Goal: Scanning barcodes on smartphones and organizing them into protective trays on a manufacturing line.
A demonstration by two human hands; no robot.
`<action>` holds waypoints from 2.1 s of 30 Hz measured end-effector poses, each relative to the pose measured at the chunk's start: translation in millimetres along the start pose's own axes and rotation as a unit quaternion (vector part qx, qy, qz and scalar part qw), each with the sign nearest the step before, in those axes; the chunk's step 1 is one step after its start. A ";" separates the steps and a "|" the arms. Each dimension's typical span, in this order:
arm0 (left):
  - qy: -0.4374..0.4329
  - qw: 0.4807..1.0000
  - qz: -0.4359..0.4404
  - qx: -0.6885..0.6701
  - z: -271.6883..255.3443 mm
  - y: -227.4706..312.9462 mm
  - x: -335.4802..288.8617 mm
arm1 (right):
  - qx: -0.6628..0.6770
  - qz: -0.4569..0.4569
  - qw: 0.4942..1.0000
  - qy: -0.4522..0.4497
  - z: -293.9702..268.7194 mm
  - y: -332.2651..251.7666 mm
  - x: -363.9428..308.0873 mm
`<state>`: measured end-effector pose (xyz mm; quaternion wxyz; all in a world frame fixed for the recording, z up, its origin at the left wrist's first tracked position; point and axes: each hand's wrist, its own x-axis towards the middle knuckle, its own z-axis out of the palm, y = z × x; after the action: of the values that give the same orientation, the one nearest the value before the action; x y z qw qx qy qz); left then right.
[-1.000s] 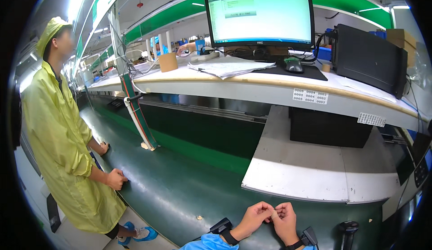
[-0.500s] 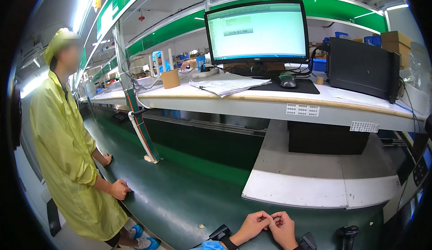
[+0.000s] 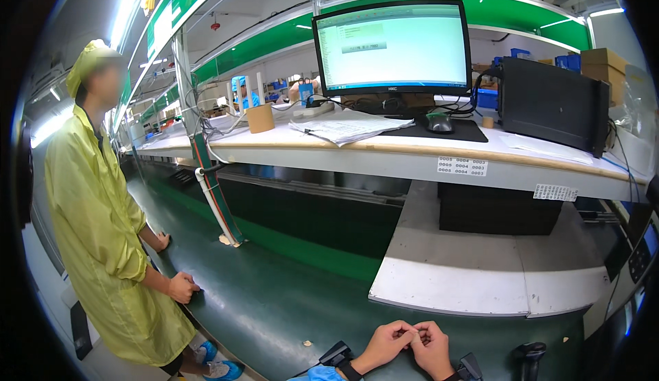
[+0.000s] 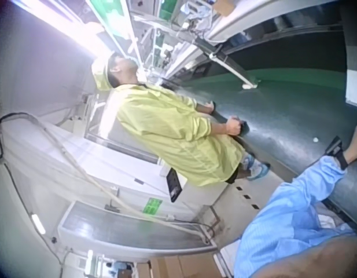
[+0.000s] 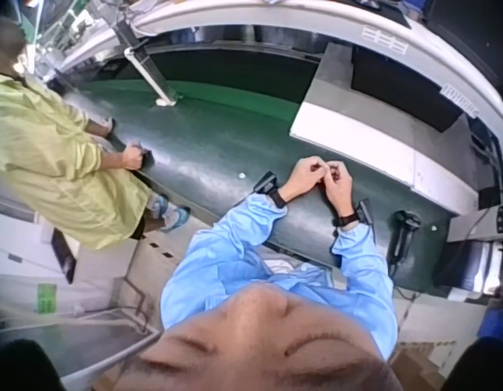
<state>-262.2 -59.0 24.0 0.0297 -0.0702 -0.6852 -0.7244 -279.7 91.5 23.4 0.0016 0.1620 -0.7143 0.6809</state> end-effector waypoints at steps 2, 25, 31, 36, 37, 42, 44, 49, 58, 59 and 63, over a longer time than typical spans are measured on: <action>0.000 1.000 -0.002 0.002 -1.1 0.5 0.5 | 0.007 0.003 1.000 0.007 0.2 -0.7 0.1; 0.059 0.980 0.081 0.173 -1.4 24.6 -4.2 | -0.031 0.012 0.999 0.013 2.0 -5.6 -0.1; 0.059 0.994 0.067 0.062 2.6 9.0 -1.7 | -0.016 0.027 0.999 0.021 1.6 -7.5 0.0; 0.032 0.978 -0.115 -0.174 -1.6 -0.3 1.6 | 0.020 0.048 0.998 0.030 2.0 -4.5 1.0; 0.029 0.977 -0.116 -0.174 -2.4 -0.9 1.5 | 0.026 0.049 0.998 0.027 2.0 -3.8 1.0; 0.021 0.975 -0.128 -0.180 -3.5 2.1 1.0 | 0.023 0.044 0.999 0.016 0.2 -2.2 0.4; 0.015 0.975 -0.135 -0.176 -3.4 4.4 1.7 | 0.025 0.057 0.998 0.018 -0.3 -2.5 0.9; 0.005 0.975 -0.145 -0.166 -3.8 6.3 1.4 | 0.030 0.050 0.998 0.018 0.5 -4.2 0.8; -0.006 0.975 -0.143 -0.169 -5.9 5.6 1.7 | 0.029 0.045 0.998 0.012 -0.6 -8.0 0.1; -0.006 0.974 -0.143 -0.174 -5.9 5.6 1.4 | 0.028 0.044 0.999 0.010 -0.5 -7.3 0.1; -0.010 0.974 -0.136 -0.183 -6.1 5.1 0.7 | 0.031 0.042 0.999 0.004 -0.5 -4.0 0.8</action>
<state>-262.5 -65.4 28.8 -0.0890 0.0125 -0.5443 -0.8340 -279.7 91.7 27.4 -0.0290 0.1287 -0.6991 0.7028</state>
